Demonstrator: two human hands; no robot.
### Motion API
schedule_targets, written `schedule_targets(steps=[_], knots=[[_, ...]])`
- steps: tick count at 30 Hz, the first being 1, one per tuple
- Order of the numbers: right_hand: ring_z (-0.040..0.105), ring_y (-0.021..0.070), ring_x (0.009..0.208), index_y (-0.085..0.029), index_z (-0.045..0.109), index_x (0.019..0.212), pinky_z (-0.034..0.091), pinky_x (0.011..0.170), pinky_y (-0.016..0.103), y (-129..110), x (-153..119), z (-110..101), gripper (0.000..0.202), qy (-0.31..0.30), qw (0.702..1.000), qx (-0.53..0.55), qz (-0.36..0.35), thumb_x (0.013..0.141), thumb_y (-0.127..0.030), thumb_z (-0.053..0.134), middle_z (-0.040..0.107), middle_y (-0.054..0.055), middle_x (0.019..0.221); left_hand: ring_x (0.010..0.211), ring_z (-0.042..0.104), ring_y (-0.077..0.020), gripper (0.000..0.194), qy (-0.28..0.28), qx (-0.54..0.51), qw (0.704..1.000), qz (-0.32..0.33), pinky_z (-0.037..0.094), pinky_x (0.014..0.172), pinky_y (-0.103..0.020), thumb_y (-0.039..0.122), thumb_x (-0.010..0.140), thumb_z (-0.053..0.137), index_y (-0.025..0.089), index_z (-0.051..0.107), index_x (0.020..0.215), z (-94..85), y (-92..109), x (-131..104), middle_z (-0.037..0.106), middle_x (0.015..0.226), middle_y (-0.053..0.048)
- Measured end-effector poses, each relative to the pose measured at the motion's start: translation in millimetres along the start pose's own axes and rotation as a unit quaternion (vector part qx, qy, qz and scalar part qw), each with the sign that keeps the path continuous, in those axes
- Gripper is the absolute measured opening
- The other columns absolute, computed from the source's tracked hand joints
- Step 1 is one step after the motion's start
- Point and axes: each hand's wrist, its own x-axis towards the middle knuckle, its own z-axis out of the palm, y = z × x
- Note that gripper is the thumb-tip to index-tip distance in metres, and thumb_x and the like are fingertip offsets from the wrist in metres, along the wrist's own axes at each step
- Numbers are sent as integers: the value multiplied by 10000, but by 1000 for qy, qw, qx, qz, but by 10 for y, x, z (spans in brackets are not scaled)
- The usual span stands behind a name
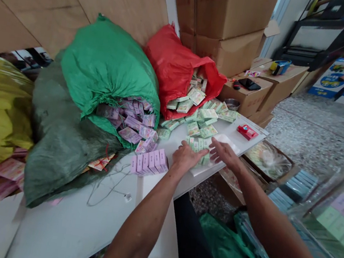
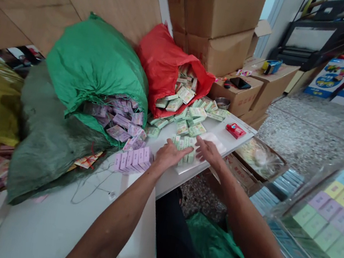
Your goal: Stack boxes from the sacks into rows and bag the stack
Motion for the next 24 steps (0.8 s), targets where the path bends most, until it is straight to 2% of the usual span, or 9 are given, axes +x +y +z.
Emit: schedule_targets(steps=[3, 5, 8, 11, 13, 17, 19, 21, 24], knots=[[697, 325, 905, -171, 626, 1202, 597, 834, 509, -25, 423, -123, 892, 184, 973, -84, -108, 675, -881, 745, 705, 188, 1108, 1253, 668, -439, 1091, 6, -14, 1000, 4, 517, 1026, -470, 907, 716, 639, 103, 460, 1430, 41, 9, -10, 667, 1353, -308], [641, 393, 1148, -153, 538, 1381, 522, 1027, 585, -51, 689, -100, 1047, 231, 951, -129, -159, 617, -801, 843, 631, 242, 1314, 1252, 670, -437, 1079, 8, -17, 1000, 2, 517, 1027, -470, 904, 718, 642, 114, 460, 1432, 55, 9, -20, 668, 1355, -304], [527, 439, 1339, -131, 459, 1484, 429, 1142, 607, -86, 976, 56, 1101, 208, 949, -172, -160, 644, -713, 866, 551, 273, 1430, 1252, 670, -435, 1056, 12, -18, 1000, 2, 519, 1029, -472, 893, 732, 639, 114, 464, 1422, 61, -3, -34, 671, 1347, -302], [568, 408, 1278, -128, 511, 1423, 428, 1151, 584, -110, 1107, 186, 926, 199, 953, -169, -156, 741, -692, 785, 592, 250, 1372, 1250, 669, -439, 1053, 12, -21, 1000, 7, 520, 1027, -483, 894, 738, 633, 108, 462, 1418, 68, -25, -45, 665, 1353, -306], [616, 379, 1173, -122, 539, 1372, 447, 1134, 576, -128, 1119, 175, 870, 205, 951, -147, -177, 747, -681, 769, 614, 239, 1330, 1238, 674, -440, 1048, 14, -24, 1000, 13, 523, 1019, -485, 898, 738, 631, 113, 462, 1412, 76, -40, -51, 667, 1350, -304], [659, 303, 1008, -187, 583, 1291, 545, 1008, 521, -183, 1001, -101, 729, 205, 959, -15, -195, 733, -608, 789, 671, 144, 1195, 1215, 686, -435, 1039, 19, -34, 999, 18, 527, 1002, -476, 907, 730, 629, 124, 470, 1395, 80, -55, -58, 684, 1321, -291], [678, 266, 959, -233, 621, 1166, 592, 900, 464, -210, 890, -301, 555, 158, 967, 110, -165, 755, -574, 770, 686, 82, 1098, 1215, 685, -432, 1047, 14, -40, 999, 16, 526, 1002, -470, 915, 716, 633, 129, 476, 1391, 77, -57, -53, 684, 1322, -287], [698, 232, 908, -243, 624, 1030, 612, 823, 407, -216, 751, -483, 424, 91, 960, 229, -131, 743, -514, 778, 684, 43, 1016, 1225, 680, -432, 1049, 12, -41, 999, 15, 523, 1004, -469, 914, 713, 637, 131, 476, 1393, 74, -55, -44, 680, 1330, -287], [725, 202, 890, -252, 600, 983, 619, 877, 383, -159, 502, -635, 410, 44, 940, 320, -112, 677, -399, 830, 687, 5, 949, 1239, 672, -434, 1043, 13, -34, 999, 15, 519, 1005, -469, 906, 728, 632, 125, 468, 1400, 72, -51, -32, 676, 1335, -294]])
